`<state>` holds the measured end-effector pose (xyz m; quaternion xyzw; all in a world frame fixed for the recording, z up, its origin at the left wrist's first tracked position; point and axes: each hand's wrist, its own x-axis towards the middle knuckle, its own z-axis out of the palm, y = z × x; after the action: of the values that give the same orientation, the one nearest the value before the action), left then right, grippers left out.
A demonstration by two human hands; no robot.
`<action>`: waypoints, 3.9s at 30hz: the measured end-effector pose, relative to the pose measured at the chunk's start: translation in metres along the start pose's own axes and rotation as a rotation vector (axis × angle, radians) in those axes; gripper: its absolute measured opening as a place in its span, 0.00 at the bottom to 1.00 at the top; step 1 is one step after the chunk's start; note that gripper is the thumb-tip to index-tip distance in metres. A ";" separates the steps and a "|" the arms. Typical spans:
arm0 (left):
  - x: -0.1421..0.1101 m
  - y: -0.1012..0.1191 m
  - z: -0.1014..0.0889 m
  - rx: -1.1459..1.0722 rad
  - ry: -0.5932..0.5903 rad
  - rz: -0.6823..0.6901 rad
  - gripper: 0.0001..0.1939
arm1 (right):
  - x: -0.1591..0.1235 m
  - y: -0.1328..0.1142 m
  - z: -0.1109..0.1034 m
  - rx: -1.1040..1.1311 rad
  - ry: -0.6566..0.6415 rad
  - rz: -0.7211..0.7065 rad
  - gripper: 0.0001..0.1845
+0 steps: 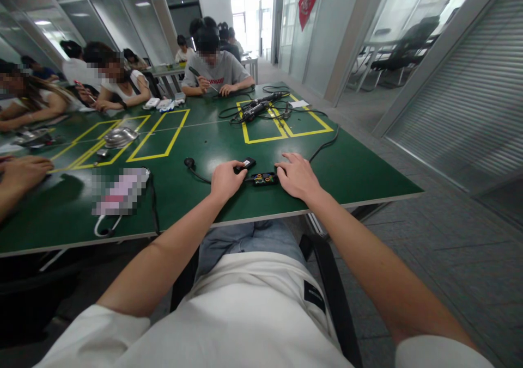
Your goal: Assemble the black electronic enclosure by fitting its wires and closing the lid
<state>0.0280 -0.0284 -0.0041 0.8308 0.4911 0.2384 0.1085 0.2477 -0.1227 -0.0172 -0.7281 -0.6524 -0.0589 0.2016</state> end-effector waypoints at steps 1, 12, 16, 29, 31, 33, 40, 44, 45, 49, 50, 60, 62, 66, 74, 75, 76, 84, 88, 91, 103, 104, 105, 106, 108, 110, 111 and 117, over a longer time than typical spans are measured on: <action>0.000 -0.001 -0.001 -0.014 0.011 -0.009 0.15 | 0.000 0.000 -0.001 0.000 0.001 0.000 0.27; -0.011 -0.003 -0.003 -0.226 -0.066 0.470 0.20 | 0.002 0.004 0.003 0.010 -0.005 0.015 0.29; -0.009 -0.008 0.001 -0.236 -0.107 0.590 0.17 | 0.002 0.005 0.004 0.017 -0.013 0.009 0.30; -0.013 -0.003 0.003 -0.173 -0.101 0.614 0.16 | 0.003 0.002 -0.001 0.043 -0.056 0.015 0.28; -0.013 -0.002 0.003 -0.169 -0.108 0.551 0.15 | 0.003 0.002 -0.001 0.043 -0.058 0.013 0.28; -0.011 -0.002 0.004 -0.155 -0.087 0.459 0.15 | 0.003 0.002 -0.002 0.044 -0.057 0.010 0.27; -0.005 -0.002 0.005 -0.058 0.010 0.259 0.10 | 0.001 0.001 -0.007 0.023 -0.046 -0.018 0.18; -0.012 0.007 0.000 0.030 0.033 0.230 0.10 | -0.001 -0.002 -0.009 -0.007 -0.052 -0.042 0.19; -0.014 0.010 -0.002 0.057 0.025 0.223 0.12 | -0.001 -0.002 -0.009 -0.014 -0.054 -0.046 0.20; -0.020 0.020 -0.006 0.149 -0.067 0.220 0.20 | -0.001 -0.003 -0.009 -0.029 -0.067 -0.052 0.19; -0.021 0.022 -0.007 0.165 -0.084 0.217 0.20 | -0.001 -0.004 -0.009 -0.029 -0.070 -0.050 0.18; -0.020 0.023 -0.009 0.218 -0.112 0.134 0.22 | -0.002 -0.004 -0.011 -0.009 -0.078 -0.036 0.19; -0.020 0.022 -0.009 0.217 -0.132 0.154 0.21 | -0.003 -0.004 -0.011 -0.006 -0.085 -0.041 0.20; -0.019 0.021 -0.008 0.214 -0.170 0.203 0.20 | -0.003 -0.004 -0.010 -0.012 -0.099 -0.029 0.20; -0.018 0.018 -0.006 0.211 -0.165 0.230 0.19 | -0.001 -0.003 -0.012 -0.042 -0.126 0.005 0.22; -0.018 0.018 -0.005 0.208 -0.162 0.234 0.18 | -0.001 -0.003 -0.012 -0.045 -0.131 0.001 0.23; -0.018 0.018 -0.004 0.203 -0.157 0.240 0.18 | -0.001 -0.003 -0.012 -0.047 -0.138 -0.007 0.23; -0.015 0.013 -0.002 0.142 -0.074 0.300 0.14 | 0.002 -0.001 -0.011 -0.039 -0.145 -0.070 0.20; -0.007 0.008 0.002 0.012 -0.076 0.288 0.20 | 0.002 0.000 -0.010 -0.008 -0.111 -0.066 0.16; -0.001 0.003 0.005 -0.045 -0.089 0.237 0.18 | 0.002 0.001 -0.009 0.009 -0.097 -0.063 0.16; 0.000 -0.004 0.003 -0.118 0.007 0.094 0.12 | 0.002 -0.002 -0.011 0.006 -0.124 -0.056 0.19; 0.000 -0.004 0.003 -0.126 0.010 0.101 0.11 | 0.002 -0.002 -0.011 0.008 -0.126 -0.056 0.19; -0.001 -0.003 0.003 -0.136 0.018 0.113 0.11 | 0.002 -0.002 -0.011 0.010 -0.128 -0.056 0.19; -0.002 -0.003 0.003 -0.147 0.029 0.130 0.11 | 0.002 -0.001 -0.011 0.014 -0.129 -0.056 0.19; -0.005 -0.001 0.001 -0.171 0.056 0.171 0.13 | 0.002 0.000 -0.009 0.021 -0.129 -0.058 0.20; -0.009 0.000 0.001 -0.199 0.067 0.224 0.15 | 0.003 0.002 -0.008 0.027 -0.127 -0.058 0.20; -0.011 0.000 0.001 -0.213 0.063 0.274 0.16 | 0.003 0.003 -0.007 0.028 -0.125 -0.057 0.20; -0.014 0.002 0.006 -0.186 -0.069 0.657 0.17 | 0.002 0.003 -0.006 0.022 -0.116 -0.057 0.21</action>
<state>0.0269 -0.0410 -0.0127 0.9387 0.1696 0.2762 0.1175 0.2519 -0.1232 -0.0112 -0.7092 -0.6841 -0.0153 0.1695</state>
